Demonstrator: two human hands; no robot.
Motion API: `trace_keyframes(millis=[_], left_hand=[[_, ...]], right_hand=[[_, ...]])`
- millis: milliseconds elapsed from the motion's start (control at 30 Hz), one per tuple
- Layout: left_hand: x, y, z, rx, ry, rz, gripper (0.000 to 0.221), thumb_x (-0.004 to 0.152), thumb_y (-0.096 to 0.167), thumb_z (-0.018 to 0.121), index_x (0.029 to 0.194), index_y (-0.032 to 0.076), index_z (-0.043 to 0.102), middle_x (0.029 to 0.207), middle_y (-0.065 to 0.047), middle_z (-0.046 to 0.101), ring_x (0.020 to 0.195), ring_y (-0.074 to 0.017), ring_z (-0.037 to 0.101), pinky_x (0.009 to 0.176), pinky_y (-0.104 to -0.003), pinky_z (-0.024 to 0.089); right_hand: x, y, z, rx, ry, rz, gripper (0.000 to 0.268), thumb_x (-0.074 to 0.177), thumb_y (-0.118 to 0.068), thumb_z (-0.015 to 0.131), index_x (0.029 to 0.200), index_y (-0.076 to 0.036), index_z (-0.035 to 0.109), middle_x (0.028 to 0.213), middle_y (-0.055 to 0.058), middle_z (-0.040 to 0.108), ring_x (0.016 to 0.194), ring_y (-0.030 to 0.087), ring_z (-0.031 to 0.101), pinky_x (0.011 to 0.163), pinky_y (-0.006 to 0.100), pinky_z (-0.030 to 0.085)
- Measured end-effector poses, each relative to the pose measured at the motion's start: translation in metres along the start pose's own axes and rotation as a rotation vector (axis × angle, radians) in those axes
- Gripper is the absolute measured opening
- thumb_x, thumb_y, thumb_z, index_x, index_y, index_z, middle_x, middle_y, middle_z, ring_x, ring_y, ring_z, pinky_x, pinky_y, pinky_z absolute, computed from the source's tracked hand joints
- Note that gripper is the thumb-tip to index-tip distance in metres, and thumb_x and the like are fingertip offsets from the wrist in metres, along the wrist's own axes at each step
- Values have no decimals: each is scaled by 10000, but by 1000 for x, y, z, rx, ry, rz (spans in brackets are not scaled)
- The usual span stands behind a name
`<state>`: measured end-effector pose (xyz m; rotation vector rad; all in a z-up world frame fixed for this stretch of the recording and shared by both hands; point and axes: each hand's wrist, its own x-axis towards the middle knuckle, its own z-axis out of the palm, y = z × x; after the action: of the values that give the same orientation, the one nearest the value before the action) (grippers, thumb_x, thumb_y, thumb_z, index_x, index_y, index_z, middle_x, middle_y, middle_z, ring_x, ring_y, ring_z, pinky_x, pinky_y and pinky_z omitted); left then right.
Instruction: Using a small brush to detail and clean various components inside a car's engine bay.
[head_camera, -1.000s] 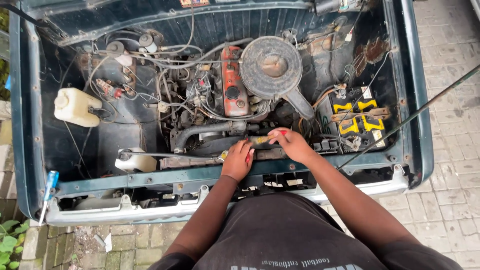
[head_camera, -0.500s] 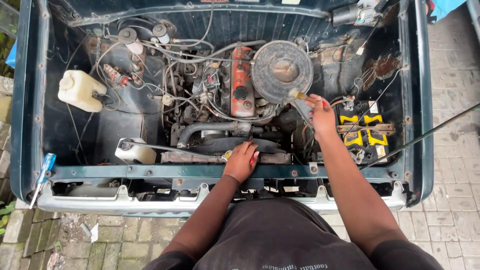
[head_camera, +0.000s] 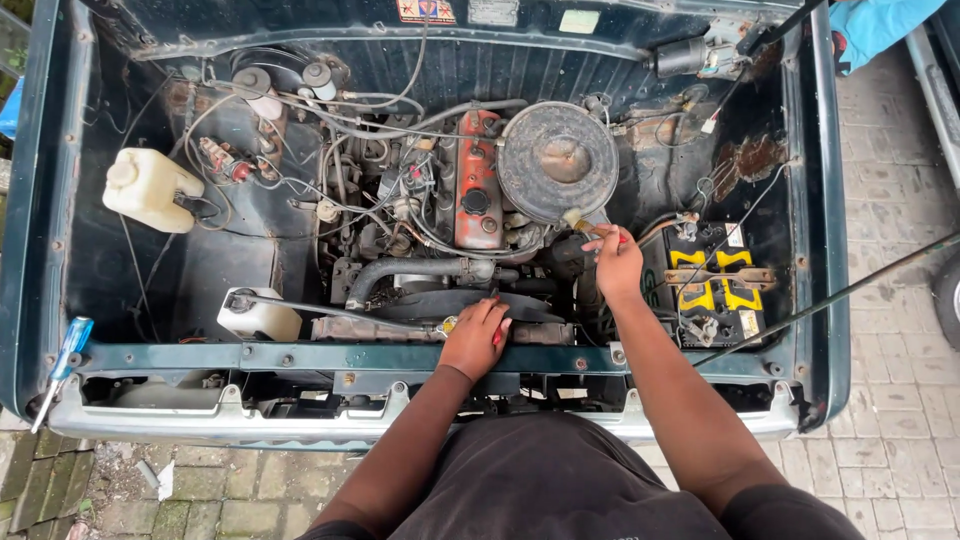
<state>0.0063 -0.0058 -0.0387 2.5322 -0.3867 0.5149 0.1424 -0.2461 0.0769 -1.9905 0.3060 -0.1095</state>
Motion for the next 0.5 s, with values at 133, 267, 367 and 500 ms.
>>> trace_keyframes(millis=[133, 267, 367, 500], left_hand=[[1, 2, -6, 10, 5, 5, 358, 1052, 399, 505, 1262, 153, 659, 1195, -103, 667, 1151, -317, 678, 1027, -427, 507], [0, 3, -6, -5, -30, -7, 360, 1053, 391, 495, 1286, 164, 649, 1213, -101, 658, 1164, -318, 671, 1038, -430, 502], [-1, 2, -8, -7, -42, -12, 359, 1056, 390, 488, 1285, 160, 644, 1216, -102, 655, 1166, -321, 669, 1042, -432, 497], [1, 4, -8, -10, -53, -18, 357, 1056, 390, 493, 1278, 151, 637, 1216, -106, 651, 1160, -325, 670, 1044, -440, 495]], right_hand=[[-11, -32, -13, 36, 112, -38, 386, 1128, -294, 331, 1106, -210, 707, 766, -22, 753, 578, 85, 546, 638, 213, 489], [1, -11, -15, -22, -26, 61, 438, 1123, -322, 324, 1081, -202, 743, 770, -3, 755, 646, 102, 569, 701, 236, 487], [-6, -19, -12, 36, -36, 71, 444, 1122, -319, 324, 1069, -202, 749, 750, 10, 751, 644, 96, 589, 707, 227, 495], [-5, -33, -11, 215, 124, 13, 387, 1141, -243, 289, 1225, -117, 644, 914, 46, 762, 614, 67, 497, 662, 209, 424]])
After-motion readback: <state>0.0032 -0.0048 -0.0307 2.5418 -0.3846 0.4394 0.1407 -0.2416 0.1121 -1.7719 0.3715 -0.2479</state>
